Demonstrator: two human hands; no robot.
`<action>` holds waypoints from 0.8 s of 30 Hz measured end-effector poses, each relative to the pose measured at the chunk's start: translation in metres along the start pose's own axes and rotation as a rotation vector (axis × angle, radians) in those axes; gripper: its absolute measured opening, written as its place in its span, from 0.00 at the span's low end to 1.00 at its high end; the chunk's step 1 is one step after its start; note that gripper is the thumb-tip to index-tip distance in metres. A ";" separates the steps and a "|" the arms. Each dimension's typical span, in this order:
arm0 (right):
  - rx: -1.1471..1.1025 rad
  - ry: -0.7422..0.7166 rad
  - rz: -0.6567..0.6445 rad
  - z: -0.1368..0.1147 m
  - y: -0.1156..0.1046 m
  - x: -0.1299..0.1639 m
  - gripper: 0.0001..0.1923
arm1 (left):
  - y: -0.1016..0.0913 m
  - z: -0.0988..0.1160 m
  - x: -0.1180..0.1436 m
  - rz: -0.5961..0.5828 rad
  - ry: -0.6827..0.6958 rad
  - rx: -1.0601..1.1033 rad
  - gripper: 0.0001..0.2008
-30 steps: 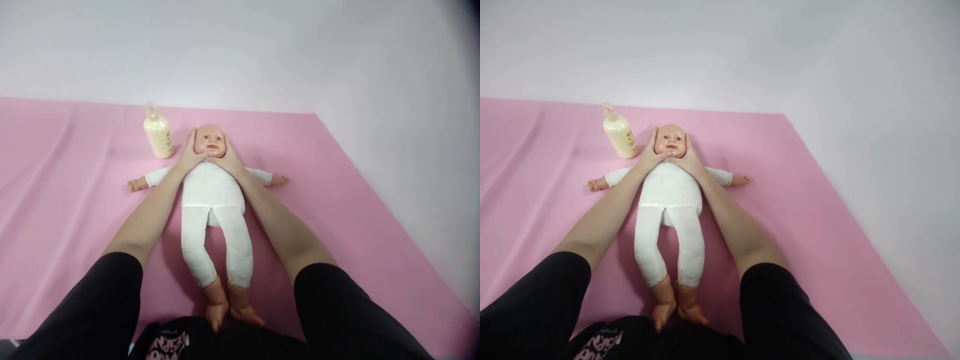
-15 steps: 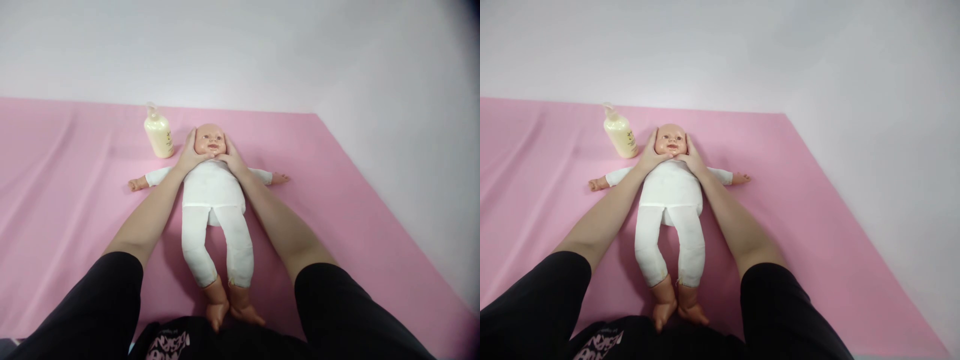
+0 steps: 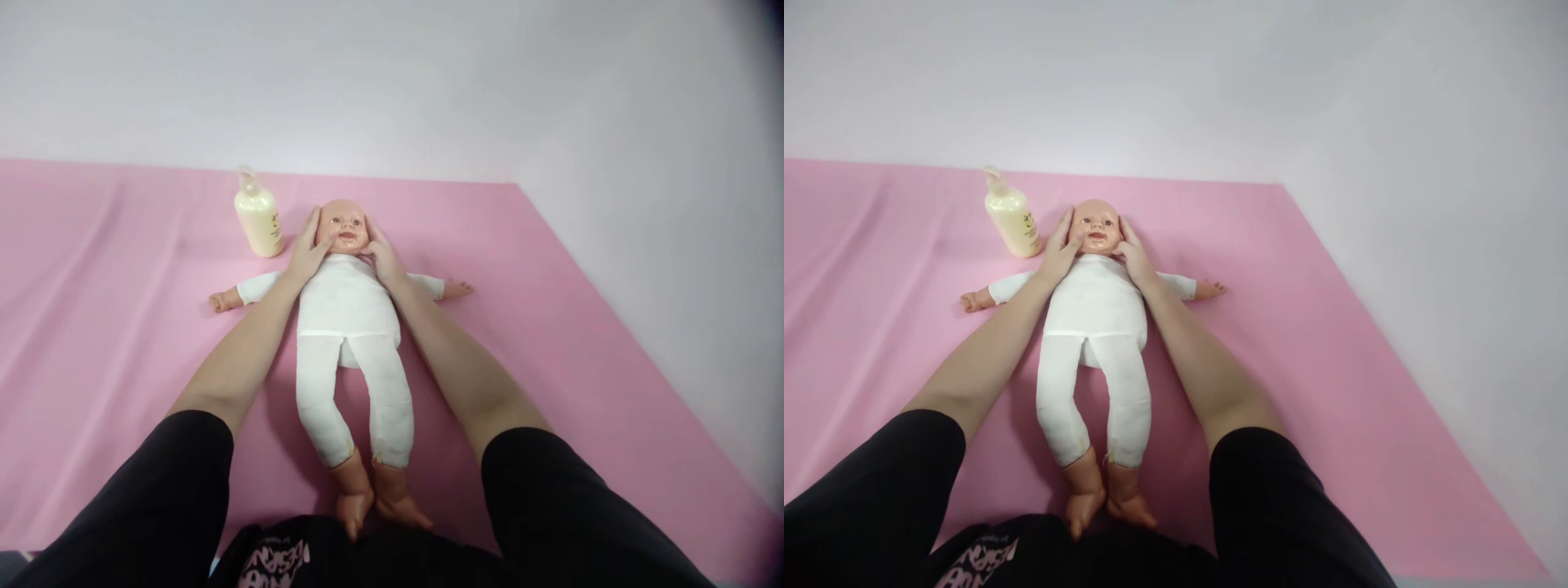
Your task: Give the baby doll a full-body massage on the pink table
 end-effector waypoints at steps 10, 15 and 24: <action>0.042 0.060 0.060 -0.007 0.001 0.007 0.51 | 0.002 0.002 0.000 -0.082 0.038 -0.023 0.57; 0.222 -0.020 0.053 -0.009 0.000 0.010 0.68 | 0.004 0.003 0.000 -0.101 0.061 -0.015 0.66; 0.136 0.008 0.000 -0.006 0.002 0.009 0.76 | 0.002 -0.003 -0.001 -0.119 0.049 -0.005 0.67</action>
Point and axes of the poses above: each hand's wrist, its own x-axis away from the middle knuckle, its own y-axis out of the palm, z = x × y, the point moved 4 cm from there along -x, towards the middle knuckle, and after that the axes turned 7 degrees about y, right-handed, at the moved point
